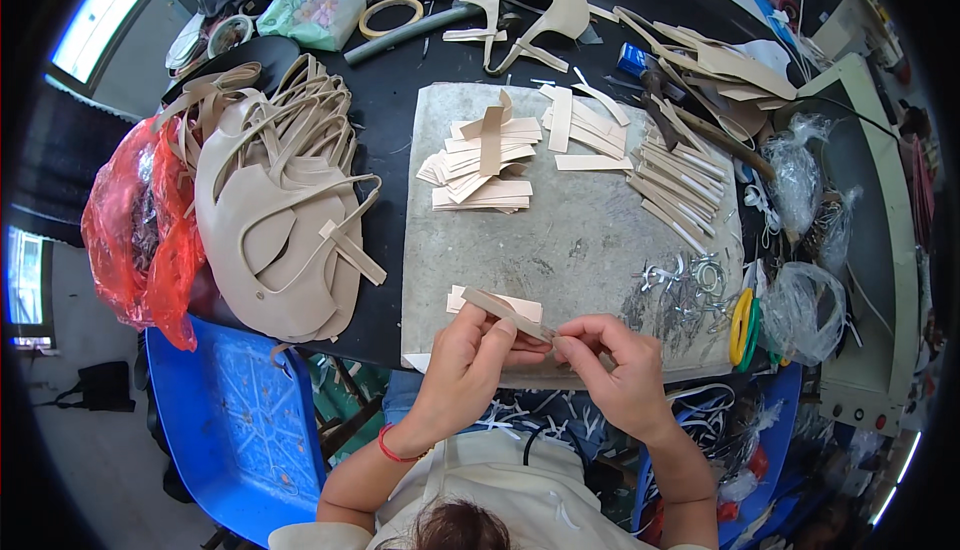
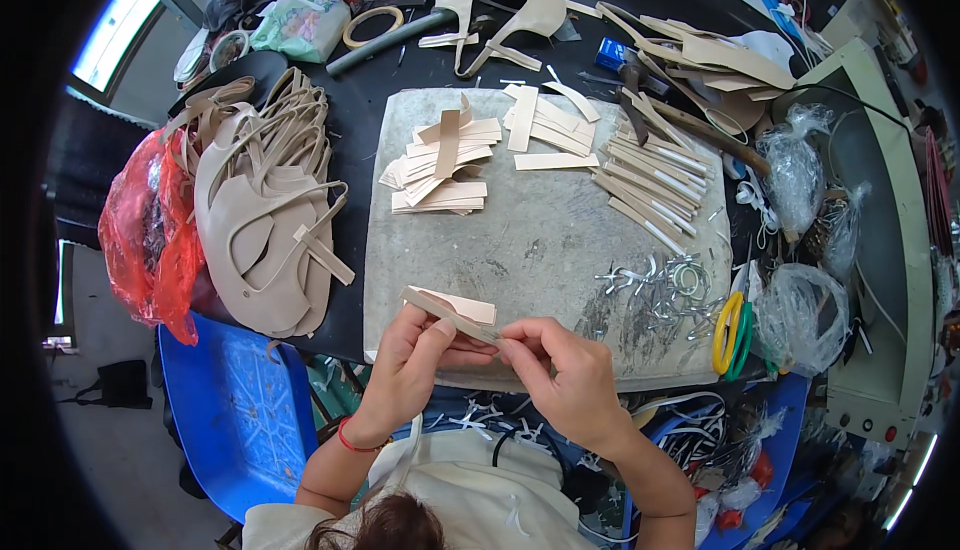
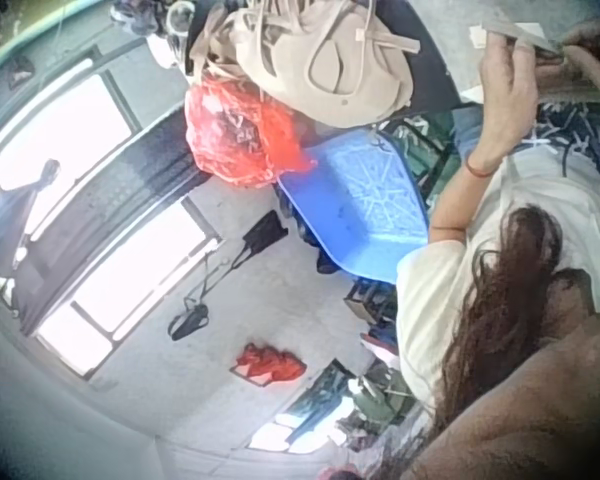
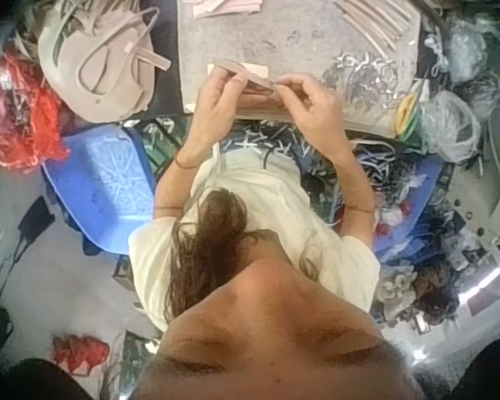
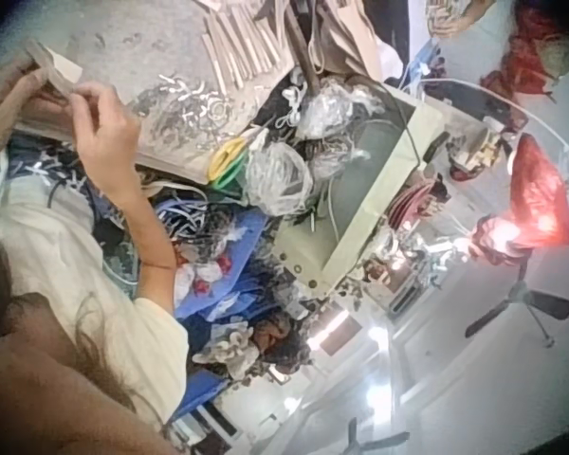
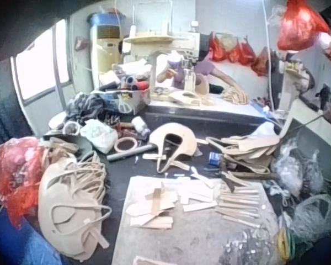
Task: The person assembles beige high-heeled shoes by hand, attaching small beige straps to the shoe body. The person picks up shoe components and straps from a cluttered workbench, aligns them, and secures them together. The process is repeated for multiple shoe units.
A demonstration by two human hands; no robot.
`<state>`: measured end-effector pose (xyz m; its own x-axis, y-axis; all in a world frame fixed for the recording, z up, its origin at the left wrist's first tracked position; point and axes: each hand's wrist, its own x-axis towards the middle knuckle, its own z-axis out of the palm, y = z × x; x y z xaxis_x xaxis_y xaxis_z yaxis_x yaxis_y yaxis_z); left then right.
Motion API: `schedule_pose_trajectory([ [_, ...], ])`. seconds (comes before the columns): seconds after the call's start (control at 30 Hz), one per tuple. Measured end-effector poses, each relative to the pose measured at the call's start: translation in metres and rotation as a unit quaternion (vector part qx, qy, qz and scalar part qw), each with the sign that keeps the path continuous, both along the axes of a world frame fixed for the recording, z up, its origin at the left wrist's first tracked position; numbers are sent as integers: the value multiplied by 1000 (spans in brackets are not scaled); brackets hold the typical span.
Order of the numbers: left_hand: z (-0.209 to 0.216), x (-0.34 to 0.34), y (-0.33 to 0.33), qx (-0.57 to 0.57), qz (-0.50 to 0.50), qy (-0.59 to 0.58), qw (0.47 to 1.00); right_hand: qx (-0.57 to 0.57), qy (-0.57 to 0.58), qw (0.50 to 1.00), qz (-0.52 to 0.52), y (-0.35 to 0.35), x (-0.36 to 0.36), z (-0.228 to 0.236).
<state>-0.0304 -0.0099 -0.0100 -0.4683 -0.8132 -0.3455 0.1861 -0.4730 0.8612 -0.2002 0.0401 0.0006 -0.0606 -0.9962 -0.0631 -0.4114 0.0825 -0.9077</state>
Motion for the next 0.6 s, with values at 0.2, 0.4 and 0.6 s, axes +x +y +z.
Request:
schedule_pose_trajectory([
  [0.2, 2, 4, -6, 60, -23, 23, 998, -25, 53, 998, 22, 2, 2, -2],
  [0.4, 5, 13, -17, 85, 24, 40, 995, -33, 182, 978, -98, 2, -29, 4],
  [0.6, 5, 12, -13, 14, 44, 13, 999, -48, 93, 994, -31, -13, -14, 28],
])
